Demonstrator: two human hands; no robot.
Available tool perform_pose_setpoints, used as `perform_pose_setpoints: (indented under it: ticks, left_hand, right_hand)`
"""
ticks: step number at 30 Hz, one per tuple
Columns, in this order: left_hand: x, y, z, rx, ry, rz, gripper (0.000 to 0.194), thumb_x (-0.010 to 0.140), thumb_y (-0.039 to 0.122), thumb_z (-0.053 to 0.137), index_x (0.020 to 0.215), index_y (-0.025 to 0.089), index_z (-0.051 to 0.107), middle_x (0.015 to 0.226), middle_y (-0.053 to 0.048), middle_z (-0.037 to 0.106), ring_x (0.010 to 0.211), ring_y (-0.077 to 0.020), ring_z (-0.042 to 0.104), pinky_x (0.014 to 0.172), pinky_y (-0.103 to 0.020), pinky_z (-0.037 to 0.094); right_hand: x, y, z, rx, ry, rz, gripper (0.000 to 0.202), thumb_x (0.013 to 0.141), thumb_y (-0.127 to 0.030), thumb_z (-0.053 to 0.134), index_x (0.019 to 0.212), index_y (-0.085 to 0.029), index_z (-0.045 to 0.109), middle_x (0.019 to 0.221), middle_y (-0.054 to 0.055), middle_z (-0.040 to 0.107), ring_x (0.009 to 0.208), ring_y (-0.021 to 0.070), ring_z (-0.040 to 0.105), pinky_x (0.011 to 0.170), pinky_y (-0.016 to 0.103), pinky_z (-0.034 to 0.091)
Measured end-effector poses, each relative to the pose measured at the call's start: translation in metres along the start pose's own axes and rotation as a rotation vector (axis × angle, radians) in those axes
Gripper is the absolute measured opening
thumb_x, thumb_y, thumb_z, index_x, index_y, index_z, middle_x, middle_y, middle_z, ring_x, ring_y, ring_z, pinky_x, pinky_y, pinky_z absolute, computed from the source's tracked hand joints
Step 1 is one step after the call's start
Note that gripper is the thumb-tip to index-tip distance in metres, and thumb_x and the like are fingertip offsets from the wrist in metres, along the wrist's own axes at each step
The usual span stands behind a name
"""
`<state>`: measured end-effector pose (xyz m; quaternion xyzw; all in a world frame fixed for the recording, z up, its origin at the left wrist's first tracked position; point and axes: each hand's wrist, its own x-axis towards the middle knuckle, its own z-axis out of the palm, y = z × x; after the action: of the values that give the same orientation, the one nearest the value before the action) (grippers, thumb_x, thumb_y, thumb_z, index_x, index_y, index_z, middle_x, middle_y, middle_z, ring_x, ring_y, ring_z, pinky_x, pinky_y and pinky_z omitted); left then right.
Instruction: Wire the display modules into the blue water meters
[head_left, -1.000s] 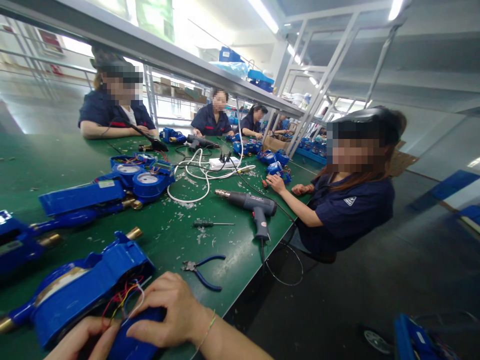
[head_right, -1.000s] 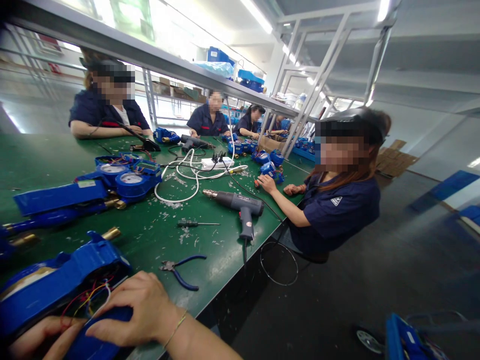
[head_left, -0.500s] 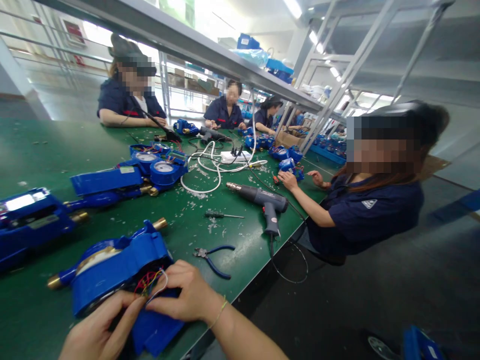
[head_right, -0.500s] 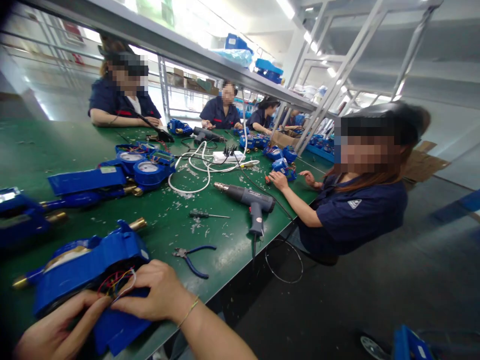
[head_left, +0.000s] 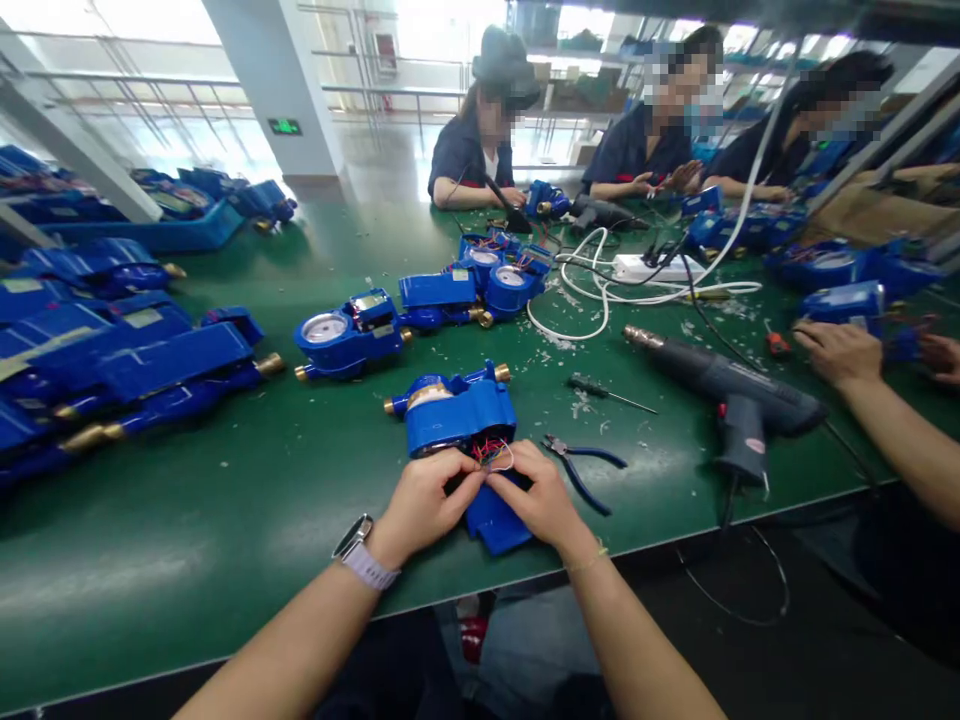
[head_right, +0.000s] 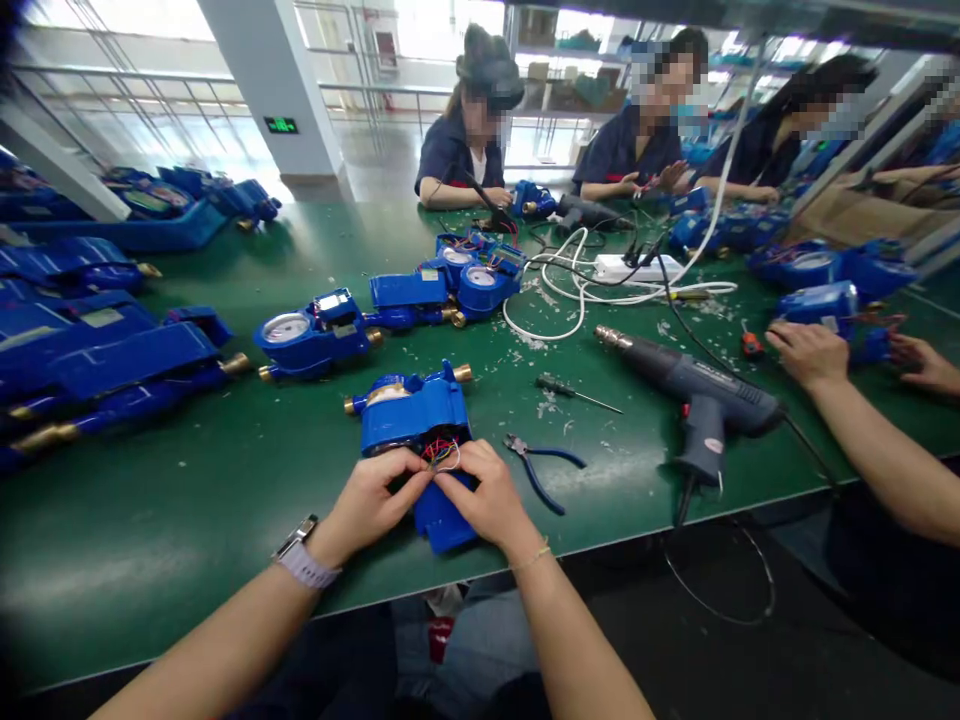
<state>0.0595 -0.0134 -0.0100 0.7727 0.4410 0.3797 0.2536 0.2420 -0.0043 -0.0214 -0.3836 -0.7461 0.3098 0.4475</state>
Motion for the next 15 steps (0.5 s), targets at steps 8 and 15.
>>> perform_pose_setpoints:
  ticks: [8, 15]
  left_hand:
    - [0.0, 0.001, -0.002, -0.032, 0.003, -0.099, 0.01, 0.083, 0.018, 0.057, 0.078, 0.017, 0.066, 0.07, 0.0, 0.068, 0.061, -0.0116, 0.059, 0.06, -0.022, 0.042]
    - [-0.004, 0.004, 0.004, -0.038, 0.026, -0.142, 0.01, 0.083, 0.02, 0.057, 0.078, 0.016, 0.065, 0.068, 0.0, 0.065, 0.057, -0.0104, 0.053, 0.057, -0.022, 0.038]
  right_hand:
    - [0.003, -0.003, -0.005, 0.142, -0.093, 0.129, 0.007, 0.08, -0.022, 0.068, 0.087, -0.021, 0.068, 0.09, 0.002, 0.064, 0.09, 0.0184, 0.057, 0.082, 0.032, 0.042]
    - [0.011, -0.015, 0.003, 0.245, -0.059, 0.31, 0.006, 0.078, -0.025, 0.067, 0.077, -0.019, 0.069, 0.085, 0.003, 0.067, 0.087, 0.0185, 0.06, 0.084, 0.032, 0.043]
